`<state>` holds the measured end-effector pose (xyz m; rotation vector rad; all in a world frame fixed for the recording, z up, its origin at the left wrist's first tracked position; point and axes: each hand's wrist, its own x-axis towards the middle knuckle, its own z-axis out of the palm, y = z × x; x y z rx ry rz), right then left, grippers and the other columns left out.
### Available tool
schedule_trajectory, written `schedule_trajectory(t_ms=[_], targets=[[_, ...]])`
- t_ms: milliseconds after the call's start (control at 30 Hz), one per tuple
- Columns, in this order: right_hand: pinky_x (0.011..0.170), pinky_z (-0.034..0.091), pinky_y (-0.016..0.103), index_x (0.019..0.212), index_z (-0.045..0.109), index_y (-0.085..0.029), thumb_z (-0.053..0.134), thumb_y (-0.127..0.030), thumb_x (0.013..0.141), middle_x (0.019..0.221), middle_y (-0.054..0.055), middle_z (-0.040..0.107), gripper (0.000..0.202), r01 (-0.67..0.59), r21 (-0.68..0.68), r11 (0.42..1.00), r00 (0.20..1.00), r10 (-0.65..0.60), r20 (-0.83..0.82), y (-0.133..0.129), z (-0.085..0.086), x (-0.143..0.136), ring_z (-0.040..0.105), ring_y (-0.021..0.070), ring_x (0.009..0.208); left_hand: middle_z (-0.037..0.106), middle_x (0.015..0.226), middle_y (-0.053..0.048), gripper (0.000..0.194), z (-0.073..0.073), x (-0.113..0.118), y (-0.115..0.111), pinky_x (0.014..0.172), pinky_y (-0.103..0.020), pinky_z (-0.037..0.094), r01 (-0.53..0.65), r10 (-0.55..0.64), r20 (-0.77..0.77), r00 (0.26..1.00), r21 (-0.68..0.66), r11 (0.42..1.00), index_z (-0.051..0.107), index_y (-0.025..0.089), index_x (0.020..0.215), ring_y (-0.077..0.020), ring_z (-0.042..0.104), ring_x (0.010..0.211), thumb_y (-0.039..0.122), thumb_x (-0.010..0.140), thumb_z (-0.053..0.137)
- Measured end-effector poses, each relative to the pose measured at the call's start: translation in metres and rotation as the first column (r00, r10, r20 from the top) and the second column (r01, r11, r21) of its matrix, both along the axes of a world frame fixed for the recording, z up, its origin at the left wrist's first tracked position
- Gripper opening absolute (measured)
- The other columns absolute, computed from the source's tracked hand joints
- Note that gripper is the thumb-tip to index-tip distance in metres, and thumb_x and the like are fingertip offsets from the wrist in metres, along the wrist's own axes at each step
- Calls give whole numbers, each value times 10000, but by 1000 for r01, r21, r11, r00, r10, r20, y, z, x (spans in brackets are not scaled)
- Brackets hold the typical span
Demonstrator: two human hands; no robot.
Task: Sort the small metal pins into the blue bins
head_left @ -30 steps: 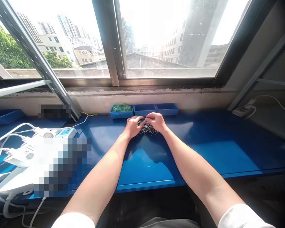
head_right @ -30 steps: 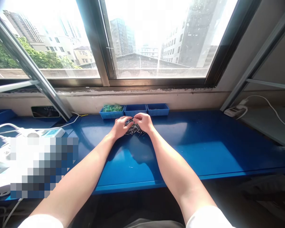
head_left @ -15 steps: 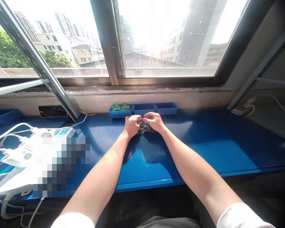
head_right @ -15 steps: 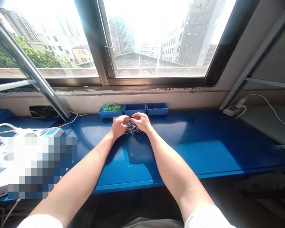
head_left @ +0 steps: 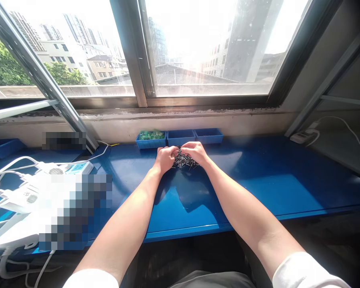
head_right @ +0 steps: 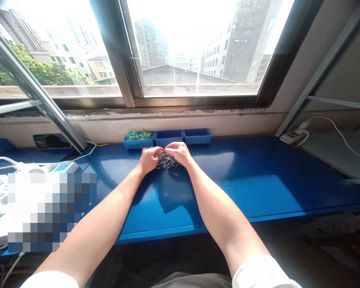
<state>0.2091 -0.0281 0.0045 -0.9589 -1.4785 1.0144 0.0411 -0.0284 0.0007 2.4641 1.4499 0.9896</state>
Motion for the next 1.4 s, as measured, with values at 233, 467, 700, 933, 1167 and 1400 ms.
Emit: schedule_trajectory(t_ms=[233,467,700,933,1167,1400], targets=[[531,448,240,762,687,-158,644,-367,644,647,32,668,244,21,-13,1000,1000,-21,-2,1,0,2,577,133,574,691,1008,-13,315,2,4,-3,976,-331,368,-52,51,-29,998,-34,998,626,244,1071,-188,592,987,344,893,386],[761,491,302,949,676,-187,564,-369,708,940,38,697,323,326,149,934,928,-346,140,6,0,15,623,174,810,591,1223,-66,399,-1,3,0,1000,-369,329,-187,186,-5,982,-25,982,560,200,1171,-239,516,1147,427,887,395],[987,383,372,1199,582,-183,529,-335,724,1199,46,607,501,511,261,819,703,-573,421,13,-4,24,461,245,1158,595,1201,-57,356,-4,1,3,986,-378,340,-217,216,-21,976,-38,975,577,216,1136,-243,511,1145,368,881,382],[977,350,468,1350,421,-186,533,-326,712,1392,45,434,663,524,206,827,602,-530,597,17,-8,28,373,317,1194,595,1189,-66,340,-3,1,3,977,-395,352,-240,235,-68,970,-78,968,597,226,1100,-255,501,1147,355,877,375],[954,348,492,1367,369,-209,546,-338,720,1465,52,314,683,514,229,827,543,-521,659,23,-14,30,360,350,1188,596,1178,-64,321,-6,1,4,969,-411,355,-245,237,-87,968,-101,964,604,241,1080,-260,497,1146,347,872,383],[968,351,465,1313,428,-167,573,-315,717,1425,119,341,631,514,316,797,469,-570,675,17,-11,25,345,346,1220,585,1219,-70,384,-9,-1,8,975,-397,359,-221,205,-122,971,-138,965,588,228,1140,-268,501,1156,412,857,405]])
